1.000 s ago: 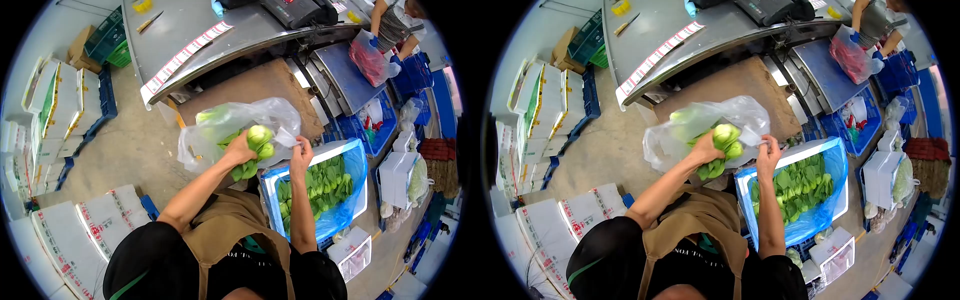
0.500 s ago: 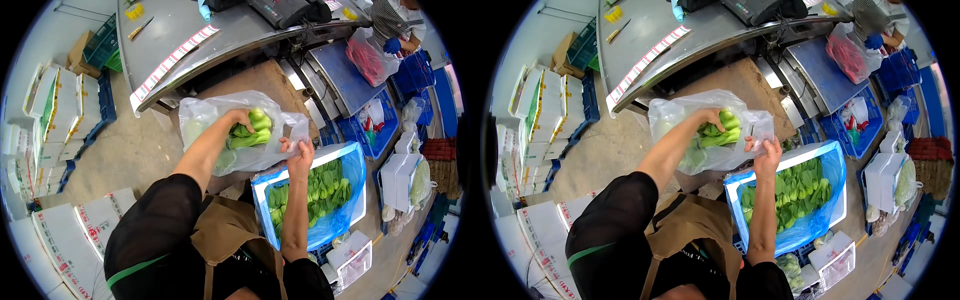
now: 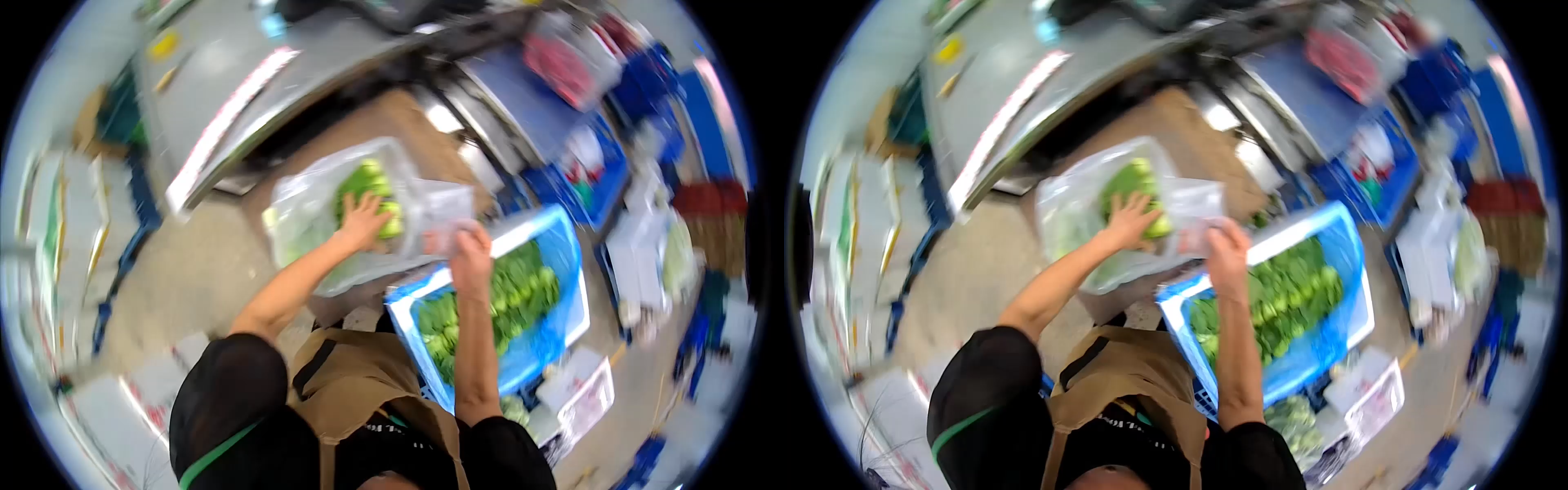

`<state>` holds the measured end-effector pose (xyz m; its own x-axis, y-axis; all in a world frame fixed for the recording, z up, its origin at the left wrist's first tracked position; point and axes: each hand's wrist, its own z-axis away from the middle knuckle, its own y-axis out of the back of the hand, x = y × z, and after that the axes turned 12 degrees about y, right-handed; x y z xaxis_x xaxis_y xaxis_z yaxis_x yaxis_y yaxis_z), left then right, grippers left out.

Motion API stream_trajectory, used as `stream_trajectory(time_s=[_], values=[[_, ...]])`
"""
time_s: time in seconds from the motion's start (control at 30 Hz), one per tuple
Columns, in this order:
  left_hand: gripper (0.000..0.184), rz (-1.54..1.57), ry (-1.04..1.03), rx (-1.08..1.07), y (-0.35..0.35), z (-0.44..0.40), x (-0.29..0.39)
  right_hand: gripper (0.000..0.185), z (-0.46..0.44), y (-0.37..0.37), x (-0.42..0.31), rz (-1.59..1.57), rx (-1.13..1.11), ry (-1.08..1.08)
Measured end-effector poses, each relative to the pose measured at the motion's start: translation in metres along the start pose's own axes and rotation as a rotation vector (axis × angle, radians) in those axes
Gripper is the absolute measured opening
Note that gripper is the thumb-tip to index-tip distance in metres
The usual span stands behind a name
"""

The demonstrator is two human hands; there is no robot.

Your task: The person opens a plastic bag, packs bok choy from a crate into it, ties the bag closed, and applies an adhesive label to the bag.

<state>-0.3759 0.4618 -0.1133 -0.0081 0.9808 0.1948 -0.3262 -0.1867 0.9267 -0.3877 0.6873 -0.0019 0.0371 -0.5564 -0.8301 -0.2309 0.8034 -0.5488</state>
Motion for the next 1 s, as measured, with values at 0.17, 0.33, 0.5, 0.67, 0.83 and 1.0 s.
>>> stream_trajectory(time_s=[0.17,0.33,0.5,0.67,0.83,1.0], values=[[0.039,0.277,-0.225,0.252,-0.033,-0.014,0.019,0.021,0.018,0.004,-0.006,0.033,-0.061,0.006],[0.05,0.097,-0.084,0.068,-0.125,-0.027,-0.02,0.026,0.043,0.033,-0.031,0.28,-0.167,0.05],[0.058,-0.868,0.165,-0.39,-0.077,-0.029,-0.001,0.035,0.046,0.197,-0.053,0.811,0.543,0.021],[0.059,-0.377,0.149,-0.074,-0.066,-0.033,-0.027,0.063,0.073,0.439,-0.016,2.099,0.388,-0.291],[0.061,-0.084,0.093,0.078,-0.042,-0.008,-0.019,0.044,0.112,0.53,0.015,2.299,0.372,-0.673],[0.063,0.03,0.167,0.119,-0.014,0.03,-0.003,0.058,0.105,0.431,-0.049,1.646,0.439,-0.266]])
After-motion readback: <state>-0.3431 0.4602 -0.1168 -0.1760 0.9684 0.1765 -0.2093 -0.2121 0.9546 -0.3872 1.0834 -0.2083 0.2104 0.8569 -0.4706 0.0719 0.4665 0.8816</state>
